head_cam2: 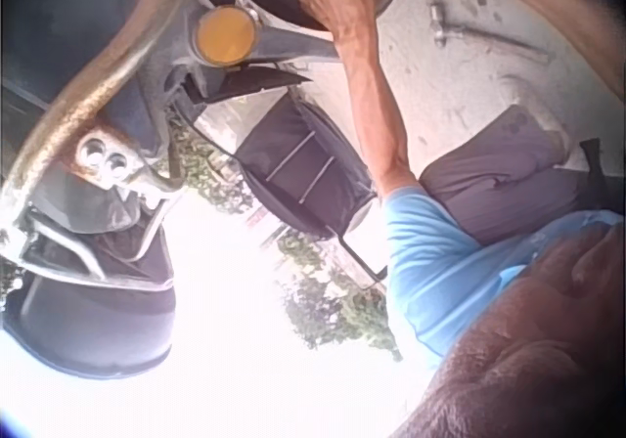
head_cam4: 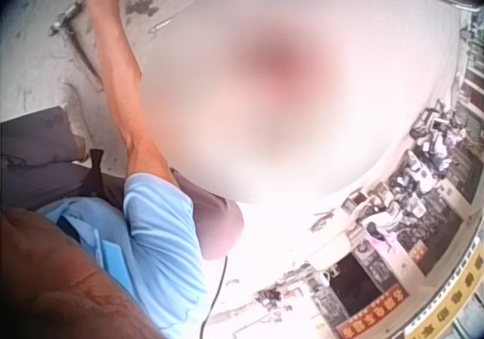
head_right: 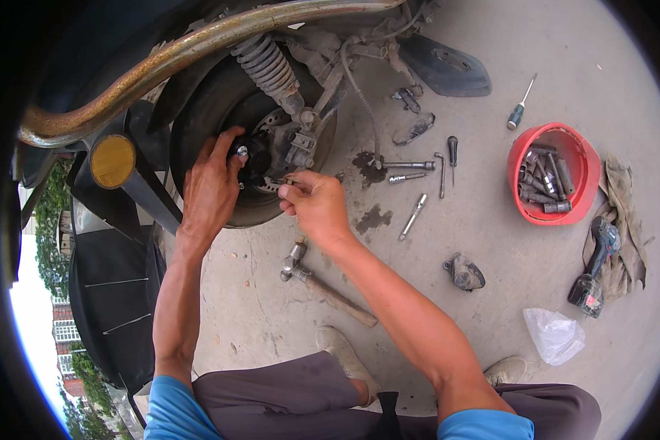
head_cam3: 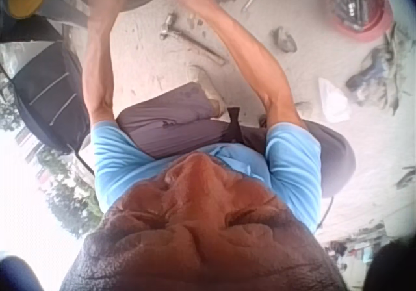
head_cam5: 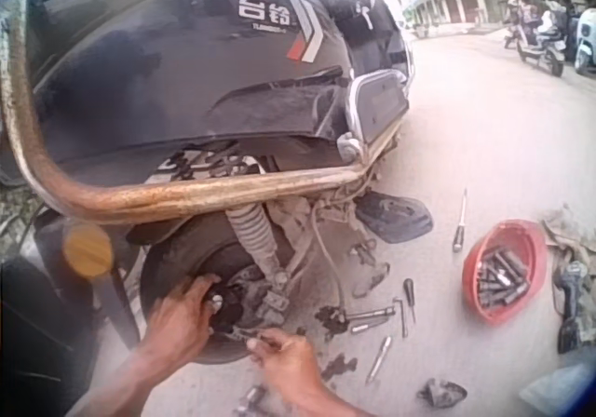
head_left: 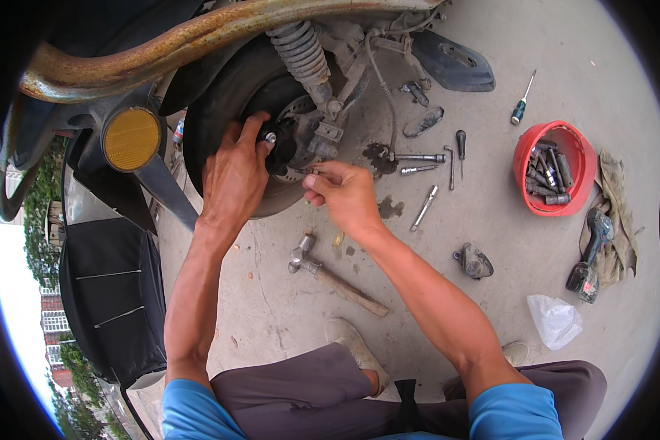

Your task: The person unwraps a new brake caliper from bubble wrap, fits it onto the rear disc of the motorcycle, and secures it with bolts using a power impact wrench and hand tools.

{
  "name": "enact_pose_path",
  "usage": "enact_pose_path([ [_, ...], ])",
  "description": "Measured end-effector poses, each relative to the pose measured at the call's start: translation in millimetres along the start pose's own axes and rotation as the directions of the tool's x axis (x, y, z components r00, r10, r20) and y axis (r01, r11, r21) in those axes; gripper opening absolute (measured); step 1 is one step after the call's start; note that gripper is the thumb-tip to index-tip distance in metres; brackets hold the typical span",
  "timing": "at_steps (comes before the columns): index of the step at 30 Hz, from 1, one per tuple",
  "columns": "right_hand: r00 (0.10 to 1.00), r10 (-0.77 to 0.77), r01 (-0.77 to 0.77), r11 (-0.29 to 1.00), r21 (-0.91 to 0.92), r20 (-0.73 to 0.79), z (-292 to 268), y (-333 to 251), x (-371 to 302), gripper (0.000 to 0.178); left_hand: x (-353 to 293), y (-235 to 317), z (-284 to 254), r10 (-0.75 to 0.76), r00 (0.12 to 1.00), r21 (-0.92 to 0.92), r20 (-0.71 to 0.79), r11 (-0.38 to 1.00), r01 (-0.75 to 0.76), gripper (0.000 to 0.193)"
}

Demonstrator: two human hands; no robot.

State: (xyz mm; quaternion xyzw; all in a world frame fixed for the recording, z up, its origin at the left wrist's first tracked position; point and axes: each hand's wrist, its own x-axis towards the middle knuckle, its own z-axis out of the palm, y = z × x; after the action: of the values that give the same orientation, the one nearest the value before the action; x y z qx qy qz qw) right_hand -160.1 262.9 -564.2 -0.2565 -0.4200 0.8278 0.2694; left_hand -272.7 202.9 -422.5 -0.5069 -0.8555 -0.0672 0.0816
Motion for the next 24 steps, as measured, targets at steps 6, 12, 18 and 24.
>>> enact_pose_path([
  [6, 0.998, 0.041, -0.044, 0.995, 0.091, 0.037, -22, 7, -2, 0.025, 2, 5, 1, -0.026, 0.999, 0.012, 0.03, 1.0, 0.026, 0.035],
  [12, 0.981, -0.176, 0.05, 0.627, -0.777, -0.078, -100, 79, -15, 0.022, 5, 8, 3, -0.022, 0.999, 0.077, 0.028, 0.997, 0.02, 0.034],
  [18, 0.977, -0.211, 0.093, 0.313, -0.945, 0.026, -148, 109, -22, 0.018, 3, -5, 10, 0.054, 0.998, 0.058, -0.031, 0.997, -0.053, 0.036],
  [24, 0.953, -0.262, 0.198, 0.174, -0.965, 0.149, -138, 90, 3, 0.026, 3, -8, 11, 0.077, 0.995, 0.064, -0.061, 0.995, -0.073, 0.036],
])
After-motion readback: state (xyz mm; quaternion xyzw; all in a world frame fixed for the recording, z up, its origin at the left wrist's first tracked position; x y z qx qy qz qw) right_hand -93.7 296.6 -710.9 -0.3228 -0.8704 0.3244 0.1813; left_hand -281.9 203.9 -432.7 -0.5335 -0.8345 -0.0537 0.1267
